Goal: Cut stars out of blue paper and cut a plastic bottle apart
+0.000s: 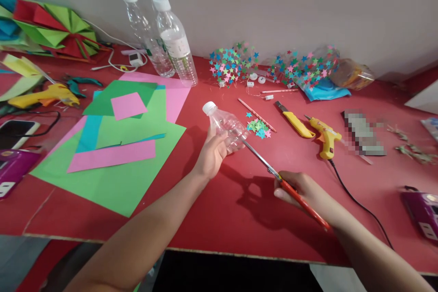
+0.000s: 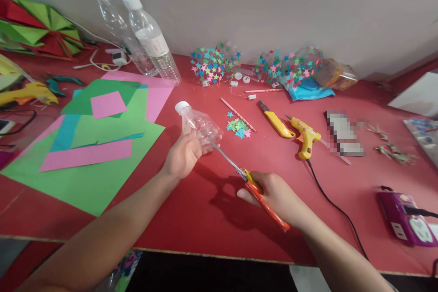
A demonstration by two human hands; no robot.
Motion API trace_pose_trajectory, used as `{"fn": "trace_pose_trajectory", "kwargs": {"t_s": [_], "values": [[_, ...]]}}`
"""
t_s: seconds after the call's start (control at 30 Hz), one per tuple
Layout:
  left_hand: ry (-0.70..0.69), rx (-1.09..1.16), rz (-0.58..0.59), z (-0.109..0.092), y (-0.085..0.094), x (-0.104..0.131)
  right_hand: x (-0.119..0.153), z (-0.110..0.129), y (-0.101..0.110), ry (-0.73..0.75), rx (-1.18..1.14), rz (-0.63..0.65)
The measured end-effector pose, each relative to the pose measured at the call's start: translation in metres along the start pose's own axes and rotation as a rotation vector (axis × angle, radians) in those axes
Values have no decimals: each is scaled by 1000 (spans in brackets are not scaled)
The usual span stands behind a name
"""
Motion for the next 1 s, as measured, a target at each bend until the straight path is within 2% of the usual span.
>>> {"fn": "trace_pose_trajectory", "kwargs": {"t_s": [0.27,0.37,0.53,0.73,0.87,1.0], "values": [[35,-22,6,4,1,0,-2,-2,-5,45,-226,70],[45,-12,35,5,0,-1,-2,-4,-7,53,-384,141],[54,-7,86,7,-3,0,-3,-6,-8,98,-486,167],[42,17,72,3,1,-1,-9,0,-9,88,-449,160],[26,32,66,-1,5,-5,-14,13,-7,61,-395,118],[-30,17,7,-6,11,-9,-27,30,-5,85,-287,81]]}}
Point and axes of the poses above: each hand's wrist, its own x-axis away from the middle knuckle, its own y-axis out of the back of the hand, z = x × y, the point moved 4 cm from there along -x, towards the middle knuckle, and after that the axes turned 15 degrees about -x, right-handed, at the moved point
